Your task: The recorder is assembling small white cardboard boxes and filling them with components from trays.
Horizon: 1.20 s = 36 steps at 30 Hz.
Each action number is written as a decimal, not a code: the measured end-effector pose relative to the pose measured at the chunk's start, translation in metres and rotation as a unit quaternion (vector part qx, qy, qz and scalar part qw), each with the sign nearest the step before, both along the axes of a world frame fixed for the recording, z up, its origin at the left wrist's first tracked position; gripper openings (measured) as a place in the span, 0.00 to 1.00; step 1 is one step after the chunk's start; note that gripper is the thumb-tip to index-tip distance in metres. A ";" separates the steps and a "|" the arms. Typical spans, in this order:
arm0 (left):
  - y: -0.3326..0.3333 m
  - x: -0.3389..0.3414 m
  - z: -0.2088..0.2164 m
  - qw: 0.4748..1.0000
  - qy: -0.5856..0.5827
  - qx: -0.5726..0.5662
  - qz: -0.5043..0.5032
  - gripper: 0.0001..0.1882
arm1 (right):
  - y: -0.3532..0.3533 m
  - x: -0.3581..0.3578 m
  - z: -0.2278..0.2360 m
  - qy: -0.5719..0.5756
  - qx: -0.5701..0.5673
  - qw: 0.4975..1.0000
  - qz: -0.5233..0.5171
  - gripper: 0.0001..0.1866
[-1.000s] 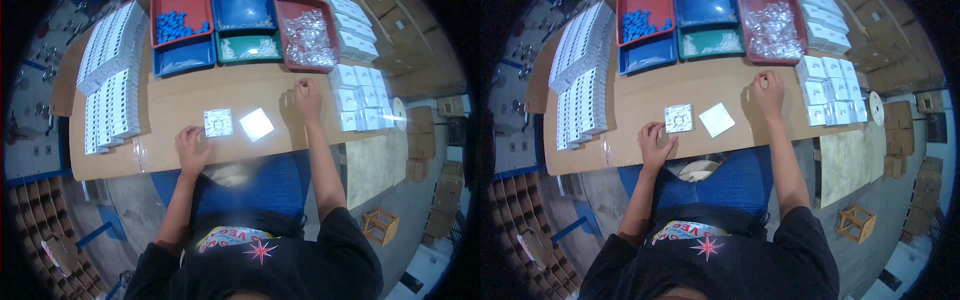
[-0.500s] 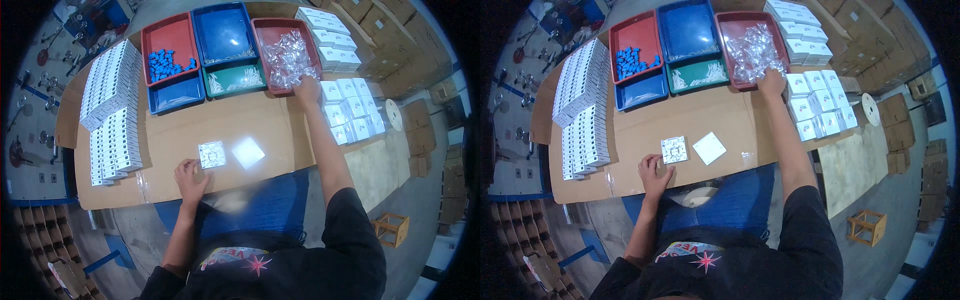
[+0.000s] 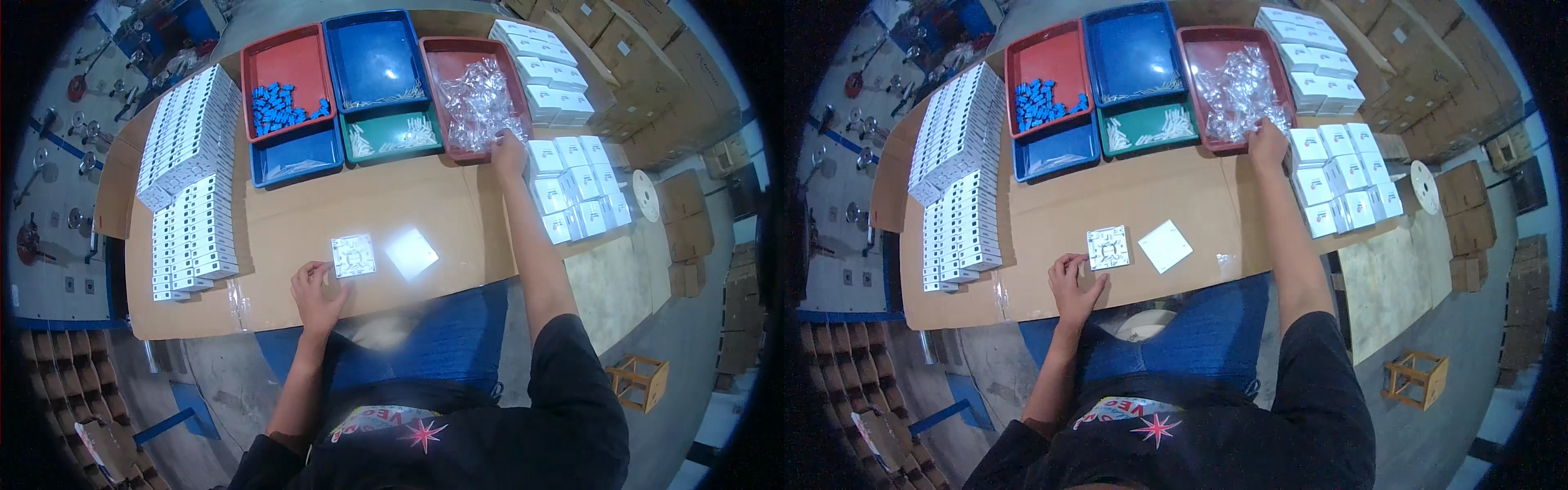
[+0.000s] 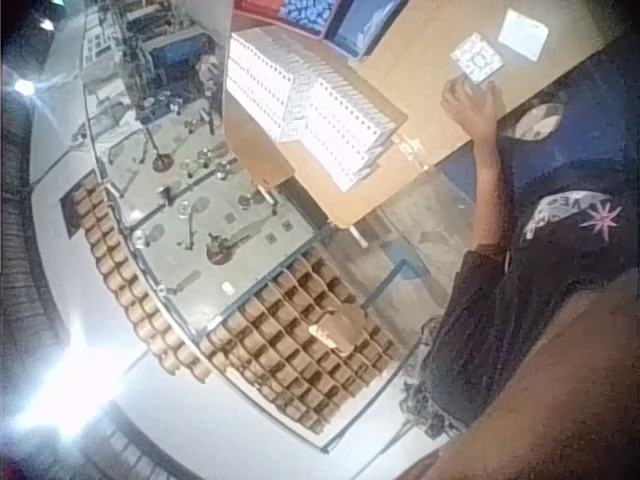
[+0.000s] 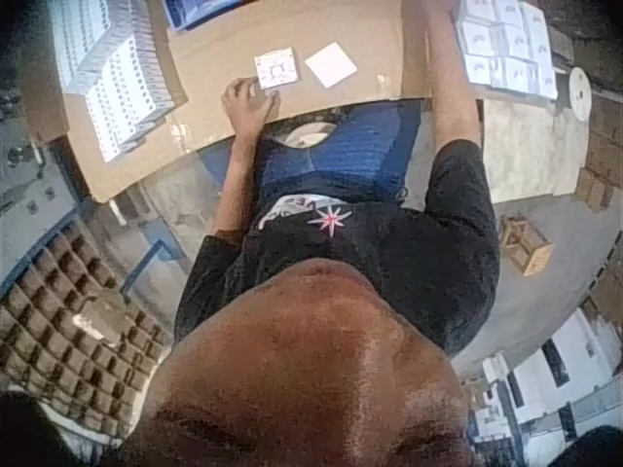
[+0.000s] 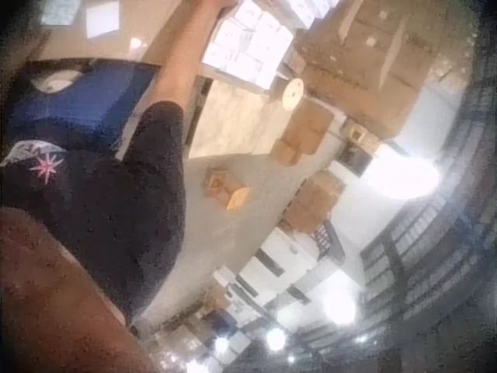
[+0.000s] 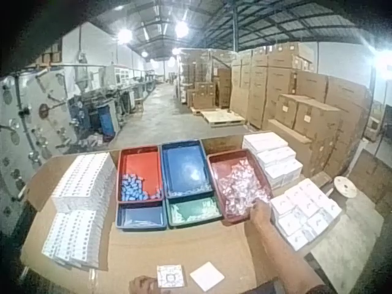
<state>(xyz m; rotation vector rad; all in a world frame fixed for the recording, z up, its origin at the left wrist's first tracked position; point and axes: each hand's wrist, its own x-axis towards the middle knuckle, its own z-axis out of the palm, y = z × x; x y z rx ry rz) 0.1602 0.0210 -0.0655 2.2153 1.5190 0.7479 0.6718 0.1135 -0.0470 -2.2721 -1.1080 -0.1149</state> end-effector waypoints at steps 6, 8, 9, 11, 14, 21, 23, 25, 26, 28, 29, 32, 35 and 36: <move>-0.003 -0.003 0.003 1.000 -0.004 -0.006 0.001 0.30 | -0.017 -0.015 0.019 -0.077 0.098 0.992 0.002 0.14; -0.003 -0.004 0.004 1.000 -0.008 -0.008 0.002 0.31 | -0.028 -0.024 0.025 0.012 0.125 0.992 0.014 0.14; -0.002 -0.003 0.007 1.000 -0.025 -0.016 0.003 0.31 | -0.034 -0.030 0.026 0.102 0.151 0.983 0.021 0.15; 0.000 -0.001 0.007 0.999 -0.045 -0.027 0.007 0.31 | -0.049 -0.037 0.014 0.246 0.194 0.948 0.046 0.14; 0.001 -0.005 0.002 0.998 -0.060 -0.023 0.002 0.31 | -0.073 -0.074 0.017 0.447 0.241 0.858 0.079 0.12; 0.000 -0.005 -0.005 0.979 -0.200 -0.029 0.034 0.22 | -0.119 -0.173 0.031 0.610 0.223 0.747 0.142 0.09; -0.004 0.001 0.000 0.957 -0.281 -0.053 0.053 0.16 | -0.125 -0.205 0.029 0.640 0.197 0.727 0.152 0.09; -0.010 0.025 0.026 0.913 -0.379 -0.140 0.048 0.09 | -0.138 -0.231 0.034 0.666 0.176 0.709 0.152 0.08; -0.013 0.036 0.034 0.900 -0.405 -0.161 0.027 0.08 | -0.141 -0.242 0.037 0.674 0.162 0.699 0.176 0.08; -0.014 0.046 0.031 0.876 -0.410 -0.254 0.000 0.10 | -0.144 -0.261 0.036 0.689 0.126 0.681 0.216 0.07; -0.014 0.055 0.038 0.851 -0.455 -0.262 -0.024 0.12 | -0.147 -0.270 0.032 0.697 0.120 0.674 0.213 0.07; -0.011 0.063 0.043 0.798 -0.509 -0.323 -0.015 0.10 | -0.149 -0.288 0.020 0.707 0.089 0.656 0.246 0.08; -0.010 0.058 0.039 0.769 -0.540 -0.341 -0.029 0.08 | -0.147 -0.298 0.022 0.695 0.064 0.669 0.258 0.08; -0.012 0.056 0.039 0.769 -0.545 -0.333 -0.026 0.07 | -0.147 -0.298 0.022 0.696 0.062 0.668 0.255 0.08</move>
